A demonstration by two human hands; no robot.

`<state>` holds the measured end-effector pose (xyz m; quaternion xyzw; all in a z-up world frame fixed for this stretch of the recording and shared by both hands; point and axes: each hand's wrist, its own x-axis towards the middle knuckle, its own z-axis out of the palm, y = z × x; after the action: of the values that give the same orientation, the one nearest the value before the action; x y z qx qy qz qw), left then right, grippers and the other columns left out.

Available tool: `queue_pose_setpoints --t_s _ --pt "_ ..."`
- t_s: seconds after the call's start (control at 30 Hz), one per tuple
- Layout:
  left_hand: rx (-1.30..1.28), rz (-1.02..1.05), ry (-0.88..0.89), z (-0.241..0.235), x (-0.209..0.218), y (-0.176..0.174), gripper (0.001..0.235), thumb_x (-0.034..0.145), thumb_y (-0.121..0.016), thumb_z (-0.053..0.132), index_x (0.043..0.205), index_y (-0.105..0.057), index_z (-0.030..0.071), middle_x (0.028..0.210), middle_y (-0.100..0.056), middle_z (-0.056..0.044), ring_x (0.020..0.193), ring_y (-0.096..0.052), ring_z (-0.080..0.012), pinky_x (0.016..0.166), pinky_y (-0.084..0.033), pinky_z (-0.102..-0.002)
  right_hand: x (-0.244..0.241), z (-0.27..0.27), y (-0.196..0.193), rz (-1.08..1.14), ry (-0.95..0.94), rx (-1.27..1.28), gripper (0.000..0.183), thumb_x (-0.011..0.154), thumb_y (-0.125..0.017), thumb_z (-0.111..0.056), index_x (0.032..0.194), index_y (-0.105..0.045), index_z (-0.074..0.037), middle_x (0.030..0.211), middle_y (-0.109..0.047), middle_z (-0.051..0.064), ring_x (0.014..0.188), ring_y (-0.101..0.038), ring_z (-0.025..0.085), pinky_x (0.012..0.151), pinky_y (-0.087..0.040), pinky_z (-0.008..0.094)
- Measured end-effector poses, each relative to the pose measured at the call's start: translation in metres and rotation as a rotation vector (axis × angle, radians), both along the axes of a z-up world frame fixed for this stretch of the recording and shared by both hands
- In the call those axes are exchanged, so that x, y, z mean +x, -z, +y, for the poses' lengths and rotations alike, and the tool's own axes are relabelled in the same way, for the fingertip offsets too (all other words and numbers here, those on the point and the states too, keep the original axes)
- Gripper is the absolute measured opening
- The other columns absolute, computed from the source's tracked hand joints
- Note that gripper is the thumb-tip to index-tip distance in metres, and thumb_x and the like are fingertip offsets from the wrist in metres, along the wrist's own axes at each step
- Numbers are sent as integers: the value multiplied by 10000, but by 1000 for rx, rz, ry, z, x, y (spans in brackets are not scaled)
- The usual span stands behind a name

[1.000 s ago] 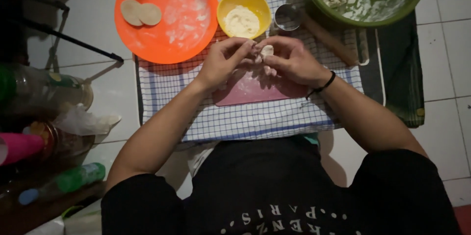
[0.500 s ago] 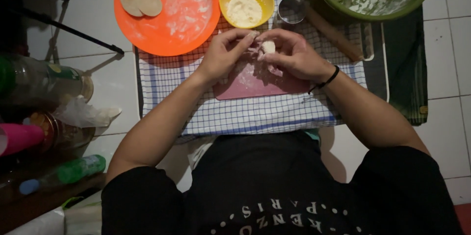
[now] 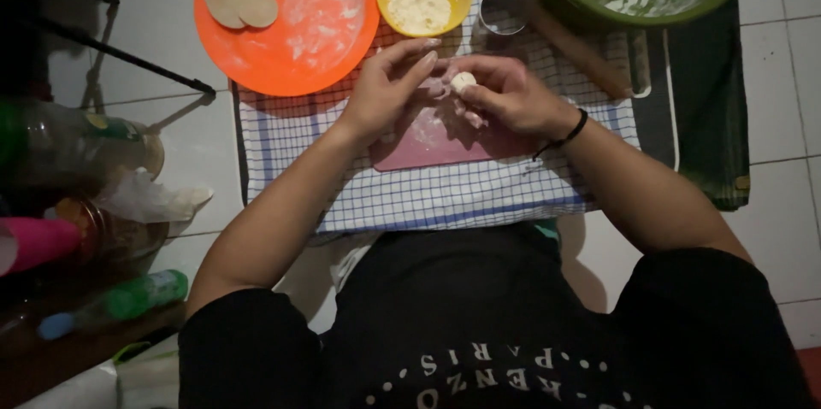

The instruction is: Kneading dough in a bowl and portioning it into small balls on a mat.

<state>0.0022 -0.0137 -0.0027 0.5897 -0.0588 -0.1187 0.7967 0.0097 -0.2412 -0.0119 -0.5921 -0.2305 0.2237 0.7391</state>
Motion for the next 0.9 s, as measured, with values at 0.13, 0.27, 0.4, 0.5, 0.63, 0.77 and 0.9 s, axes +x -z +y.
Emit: queue_pose_setpoints --t_s 0.13,0.27,0.4,0.5,0.63,0.77,0.9 --pt "-34 65 0 -3 1 1 368 1025 -687 189 1317 -628 -26 1221 -699 -221 1007 -762 -310 733 -710 -403 3 -6 24 -23 37 -37 144 1027 -573 25 1143 -653 58 739 -660 178 511 -614 192 444 -483 290" --pt "124 -12 -25 5 -3 -7 319 1011 -714 237 1250 -694 26 1170 -723 -213 915 -772 -289 679 -713 -393 3 -3 11 -11 54 -22 115 1037 -577 6 1110 -655 47 735 -657 169 522 -605 176 447 -486 283" --pt "722 -592 -169 35 -7 -18 132 1010 -724 244 1087 -748 140 873 -725 -49 801 -722 -232 690 -601 -357 -4 0 -5 -58 94 -54 172 1004 -675 -57 1147 -646 32 845 -687 167 636 -648 175 491 -542 289" --pt "1034 -910 -241 66 -2 -25 132 977 -791 186 1057 -731 100 855 -645 -65 805 -645 -286 697 -555 -382 -7 -1 2 -107 143 -102 184 988 -715 -76 1137 -655 15 878 -672 122 688 -626 139 537 -540 282" --pt "1326 -933 -265 92 0 -11 220 947 -832 250 1087 -745 105 935 -594 -43 929 -567 -274 723 -555 -390 -16 2 -6 -95 195 -128 153 1060 -625 -107 1173 -643 -5 823 -595 40 680 -568 97 563 -503 255" --pt "1333 -952 -308 88 -9 -20 93 943 -807 172 973 -746 109 894 -614 -35 920 -580 -273 718 -551 -392 -8 5 -6 -4 167 -44 156 1108 -531 -130 1186 -601 -14 766 -531 38 621 -509 101 544 -486 251" --pt "1340 -932 -324 88 -10 -30 94 897 -775 72 954 -702 55 992 -652 -61 910 -526 -281 793 -514 -409 -2 -2 -8 72 -45 2 145 1130 -466 -179 1238 -527 -104 841 -486 -27 702 -459 84 663 -473 224"
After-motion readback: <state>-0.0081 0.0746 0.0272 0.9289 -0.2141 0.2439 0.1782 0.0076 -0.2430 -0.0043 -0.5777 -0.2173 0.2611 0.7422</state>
